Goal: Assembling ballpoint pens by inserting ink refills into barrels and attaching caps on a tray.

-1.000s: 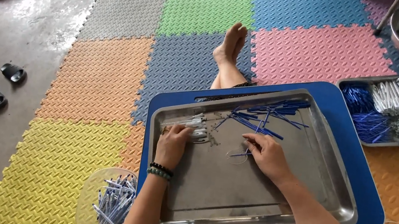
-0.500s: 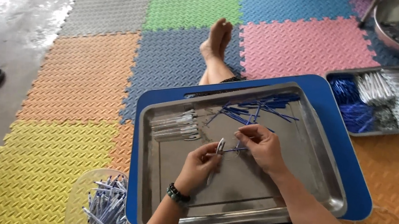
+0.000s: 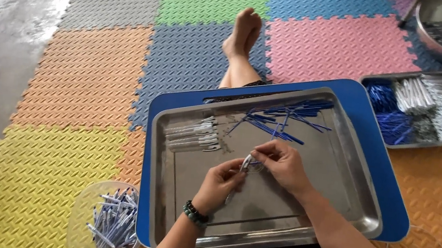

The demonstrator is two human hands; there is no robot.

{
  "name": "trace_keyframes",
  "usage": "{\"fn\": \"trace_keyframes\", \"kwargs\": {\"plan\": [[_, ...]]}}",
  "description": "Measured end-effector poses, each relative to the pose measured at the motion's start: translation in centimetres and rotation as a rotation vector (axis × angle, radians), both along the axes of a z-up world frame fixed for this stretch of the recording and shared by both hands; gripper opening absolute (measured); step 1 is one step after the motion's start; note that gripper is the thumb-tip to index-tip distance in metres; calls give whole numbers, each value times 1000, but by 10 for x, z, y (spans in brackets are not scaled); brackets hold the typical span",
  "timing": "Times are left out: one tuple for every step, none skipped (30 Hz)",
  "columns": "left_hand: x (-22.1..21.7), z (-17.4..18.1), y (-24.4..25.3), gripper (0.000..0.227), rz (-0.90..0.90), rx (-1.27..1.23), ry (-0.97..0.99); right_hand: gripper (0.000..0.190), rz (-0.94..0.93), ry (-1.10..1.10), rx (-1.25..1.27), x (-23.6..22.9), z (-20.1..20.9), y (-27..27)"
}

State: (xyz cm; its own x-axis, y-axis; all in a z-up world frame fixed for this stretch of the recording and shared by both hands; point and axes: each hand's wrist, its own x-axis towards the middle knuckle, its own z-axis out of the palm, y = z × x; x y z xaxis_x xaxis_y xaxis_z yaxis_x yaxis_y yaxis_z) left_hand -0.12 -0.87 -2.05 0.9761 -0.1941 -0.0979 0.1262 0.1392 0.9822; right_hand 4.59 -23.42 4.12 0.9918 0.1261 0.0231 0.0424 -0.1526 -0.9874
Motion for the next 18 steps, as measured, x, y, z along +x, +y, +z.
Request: {"fn": "trace_keyframes", "kwargs": {"plan": [[1, -1, -2, 40, -11, -1, 1, 15, -11, 1, -1, -2, -2, -3], [1, -2, 0, 40, -8, 15, 0, 14, 7, -7, 2, -1, -3, -2], [1, -3, 2, 40, -5, 31, 0, 12, 25, -14, 5, -1, -5, 0], [0, -1, 3, 40, 0, 32, 1, 12, 30, -13, 6, -1, -5, 0], [0, 1, 3, 39, 6, 28, -11, 11, 48, -24, -9, -1, -6, 1], [2, 3, 3, 38, 6, 24, -24, 10, 61, -36, -25, 0, -7, 0], [2, 1, 3, 38, 6, 24, -23, 10, 60, -35, -25, 1, -2, -2], [2, -2, 3, 38, 19, -12, -39, 13, 67, -38, -81, 2, 4, -5], [2, -4, 3, 38, 33, -48, -54, 16, 74, -42, -137, 2, 9, -8], [2, 2, 3, 38, 35, -47, -53, 16, 76, -41, -136, 6, 13, -15], [3, 8, 2, 40, 57, -185, -67, 15, 67, -34, -314, 9, 16, -21], [2, 13, 2, 42, 81, -323, -80, 15, 59, -25, -492, 12, 19, -29], [5, 16, 7, 42, 84, -323, -77, 15, 62, -22, -492, 15, 14, -36], [7, 18, 12, 49, 55, -342, -78, 19, 105, 20, -623, 19, 9, -42], [10, 21, 18, 57, 26, -360, -80, 23, 149, 62, -753, 22, 3, -49], [9, 24, 19, 57, 30, -361, -76, 23, 154, 65, -753, 25, -6, -50], [9, 27, 20, 64, 25, -358, -68, 17, 159, 42, -840, 28, -14, -50], [10, 30, 22, 72, 18, -356, -62, 12, 163, 17, -928, 32, -22, -51]]}}
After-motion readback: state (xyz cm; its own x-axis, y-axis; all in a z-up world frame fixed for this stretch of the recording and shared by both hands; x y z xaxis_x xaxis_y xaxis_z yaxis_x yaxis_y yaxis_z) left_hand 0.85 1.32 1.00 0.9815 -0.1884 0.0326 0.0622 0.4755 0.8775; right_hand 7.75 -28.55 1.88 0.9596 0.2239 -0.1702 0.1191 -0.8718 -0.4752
